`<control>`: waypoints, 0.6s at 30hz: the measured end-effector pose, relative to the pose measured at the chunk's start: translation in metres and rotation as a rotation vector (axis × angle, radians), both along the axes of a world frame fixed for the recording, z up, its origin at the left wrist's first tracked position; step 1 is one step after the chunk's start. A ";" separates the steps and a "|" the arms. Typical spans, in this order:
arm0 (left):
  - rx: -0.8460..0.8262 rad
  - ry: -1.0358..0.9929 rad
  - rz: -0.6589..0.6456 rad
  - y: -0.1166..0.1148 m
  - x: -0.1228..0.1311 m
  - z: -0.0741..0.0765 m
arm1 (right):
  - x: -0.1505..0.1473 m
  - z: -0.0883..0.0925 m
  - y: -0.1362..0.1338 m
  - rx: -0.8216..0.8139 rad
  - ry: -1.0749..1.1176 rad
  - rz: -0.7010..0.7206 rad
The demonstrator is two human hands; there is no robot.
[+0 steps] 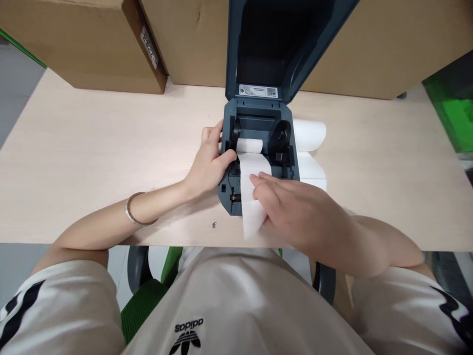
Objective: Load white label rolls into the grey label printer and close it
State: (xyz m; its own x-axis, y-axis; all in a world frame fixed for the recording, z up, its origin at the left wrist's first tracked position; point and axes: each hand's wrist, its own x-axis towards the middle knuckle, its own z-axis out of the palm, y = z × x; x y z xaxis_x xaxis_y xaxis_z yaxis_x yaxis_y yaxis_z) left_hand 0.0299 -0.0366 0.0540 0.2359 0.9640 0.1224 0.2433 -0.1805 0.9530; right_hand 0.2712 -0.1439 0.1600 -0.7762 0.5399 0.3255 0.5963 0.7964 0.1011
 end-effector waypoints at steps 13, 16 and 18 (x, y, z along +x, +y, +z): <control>-0.022 -0.015 -0.039 0.002 -0.002 0.001 | 0.028 0.027 -0.038 -0.107 -0.226 0.181; -0.024 -0.011 -0.033 0.001 0.000 0.001 | 0.053 0.038 -0.027 -0.277 -0.136 0.188; -0.027 -0.017 -0.027 0.002 0.000 0.000 | 0.073 0.050 -0.002 -0.374 -0.026 0.123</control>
